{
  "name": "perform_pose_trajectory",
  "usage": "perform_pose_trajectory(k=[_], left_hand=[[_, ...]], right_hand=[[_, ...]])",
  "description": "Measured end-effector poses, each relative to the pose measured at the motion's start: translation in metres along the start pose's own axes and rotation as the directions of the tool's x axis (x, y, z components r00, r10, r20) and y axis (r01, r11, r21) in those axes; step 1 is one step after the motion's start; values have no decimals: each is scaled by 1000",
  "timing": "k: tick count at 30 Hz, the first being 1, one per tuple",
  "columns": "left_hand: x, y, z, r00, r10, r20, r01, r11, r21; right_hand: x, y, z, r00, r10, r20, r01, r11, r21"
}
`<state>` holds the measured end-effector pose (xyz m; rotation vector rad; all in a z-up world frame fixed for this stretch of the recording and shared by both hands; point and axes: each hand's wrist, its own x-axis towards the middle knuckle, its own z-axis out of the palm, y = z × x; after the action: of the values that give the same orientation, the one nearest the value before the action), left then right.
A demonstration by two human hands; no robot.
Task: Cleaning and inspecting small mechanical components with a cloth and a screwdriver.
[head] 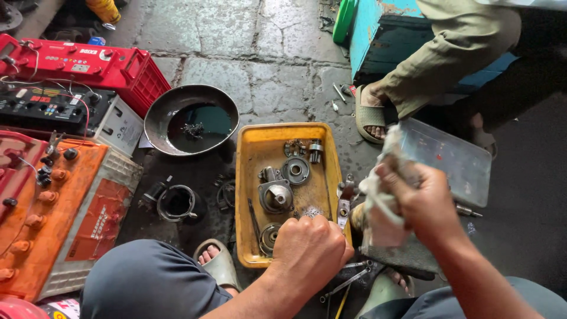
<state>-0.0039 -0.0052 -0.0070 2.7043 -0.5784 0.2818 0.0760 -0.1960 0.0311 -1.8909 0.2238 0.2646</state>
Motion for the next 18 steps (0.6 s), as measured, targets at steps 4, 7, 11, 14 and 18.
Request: perform_pose_trajectory(k=[4, 7, 11, 14, 18], left_hand=[[-1, 1, 1, 1000, 1, 16, -1, 1000, -15], [-2, 3, 1, 996, 87, 22, -88, 996, 28], [-3, 3, 1, 986, 151, -64, -152, 988, 2], [0, 1, 11, 966, 186, -179, -179, 982, 58], [-4, -23, 77, 980, 198, 33, -201, 974, 107]], right_hand=[[1, 5, 3, 990, -142, 2, 142, 990, -23], [-2, 12, 15, 896, -425, 125, 443, 874, -201], [2, 30, 16, 956, -264, 130, 292, 901, -321], [13, 40, 13, 988, -99, 121, 121, 975, -189], [20, 25, 14, 961, -143, 236, 153, 988, -26]])
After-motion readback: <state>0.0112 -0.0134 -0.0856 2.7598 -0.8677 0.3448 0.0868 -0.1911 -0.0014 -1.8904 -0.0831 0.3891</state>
